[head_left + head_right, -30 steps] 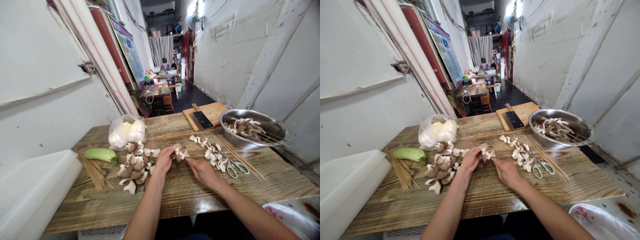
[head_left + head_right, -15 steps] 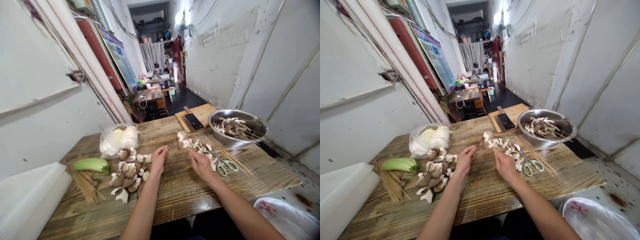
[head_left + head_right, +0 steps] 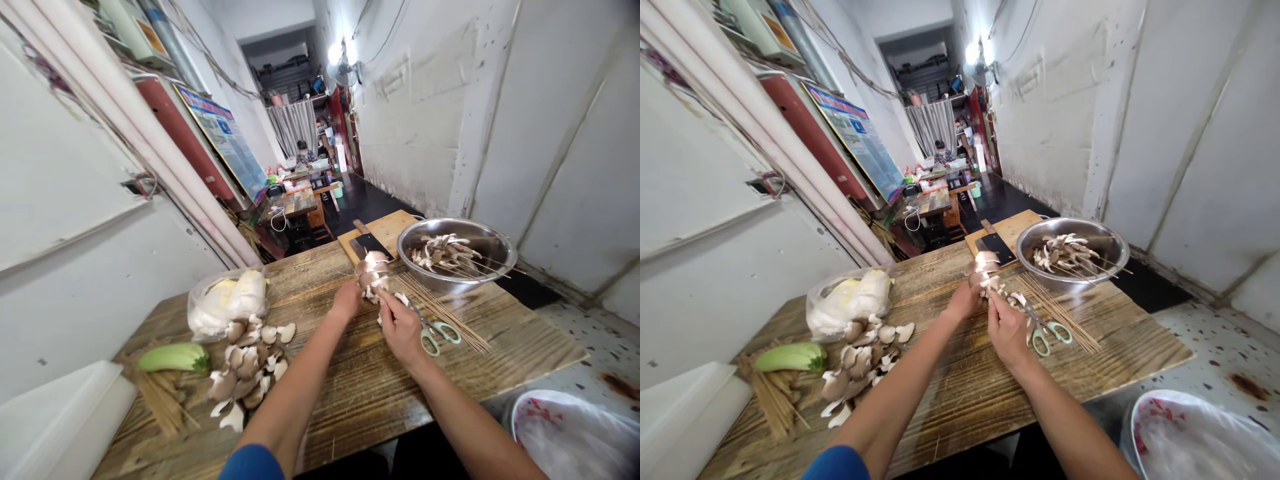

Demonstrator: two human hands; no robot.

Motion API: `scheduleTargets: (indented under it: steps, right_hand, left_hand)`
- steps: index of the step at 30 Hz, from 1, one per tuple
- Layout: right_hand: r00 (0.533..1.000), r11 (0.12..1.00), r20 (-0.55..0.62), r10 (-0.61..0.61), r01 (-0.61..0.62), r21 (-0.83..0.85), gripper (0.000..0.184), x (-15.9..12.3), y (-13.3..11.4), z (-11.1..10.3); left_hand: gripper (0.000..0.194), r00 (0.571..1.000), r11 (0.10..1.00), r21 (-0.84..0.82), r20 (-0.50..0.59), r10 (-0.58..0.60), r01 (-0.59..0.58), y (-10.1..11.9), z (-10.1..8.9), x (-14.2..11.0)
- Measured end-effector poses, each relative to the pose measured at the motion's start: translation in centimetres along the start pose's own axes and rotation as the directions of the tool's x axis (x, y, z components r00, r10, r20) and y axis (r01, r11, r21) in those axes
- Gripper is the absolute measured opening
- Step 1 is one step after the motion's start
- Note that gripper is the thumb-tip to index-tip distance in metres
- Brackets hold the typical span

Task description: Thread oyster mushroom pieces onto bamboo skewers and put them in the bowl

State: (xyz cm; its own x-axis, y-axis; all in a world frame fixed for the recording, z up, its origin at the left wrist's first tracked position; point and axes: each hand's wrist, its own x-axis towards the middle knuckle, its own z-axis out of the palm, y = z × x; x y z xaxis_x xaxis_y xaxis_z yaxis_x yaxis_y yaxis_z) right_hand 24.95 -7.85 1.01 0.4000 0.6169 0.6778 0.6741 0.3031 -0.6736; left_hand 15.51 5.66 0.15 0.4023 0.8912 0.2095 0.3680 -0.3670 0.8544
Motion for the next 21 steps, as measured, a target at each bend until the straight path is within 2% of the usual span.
scheduleTargets:
  steps: [6,12,14,16,19,21]
  right_hand:
    - [0.999,0.999,0.005,-0.038,0.038,-0.021,0.031,-0.1,-0.3,0.1]
    - [0.997,0.997,0.046,-0.066,0.068,-0.036,0.030,-0.4,-0.3,0.5]
    - [0.995,0.996,0.064,-0.076,0.079,-0.045,0.030,-0.5,-0.2,0.6]
    - [0.991,0.995,0.103,-0.080,0.086,-0.058,0.031,-0.6,-0.2,0.7]
    - [0.980,0.991,0.179,-0.087,0.103,-0.080,0.031,-0.9,-0.2,0.9]
    - [0.965,0.987,0.243,-0.100,0.127,-0.095,0.031,-1.2,-0.1,1.1]
  left_hand:
    - [0.020,1.000,0.995,-0.093,-0.001,-0.027,0.027,0.2,-0.1,-0.1]
    - [0.023,0.995,0.993,-0.070,-0.035,-0.098,0.096,-0.6,-0.3,-0.4]
    - [0.023,0.993,0.993,-0.076,-0.070,-0.097,0.092,-1.1,-1.0,-0.8]
    - [0.022,0.982,0.991,-0.094,-0.153,-0.109,0.095,-1.5,-2.1,-1.6]
    - [0.017,0.935,0.947,-0.274,-0.261,-0.241,0.167,-1.9,-3.9,-3.3]
    - [0.013,0.897,0.820,-0.521,-0.206,-0.391,0.238,-2.0,-5.0,-4.6]
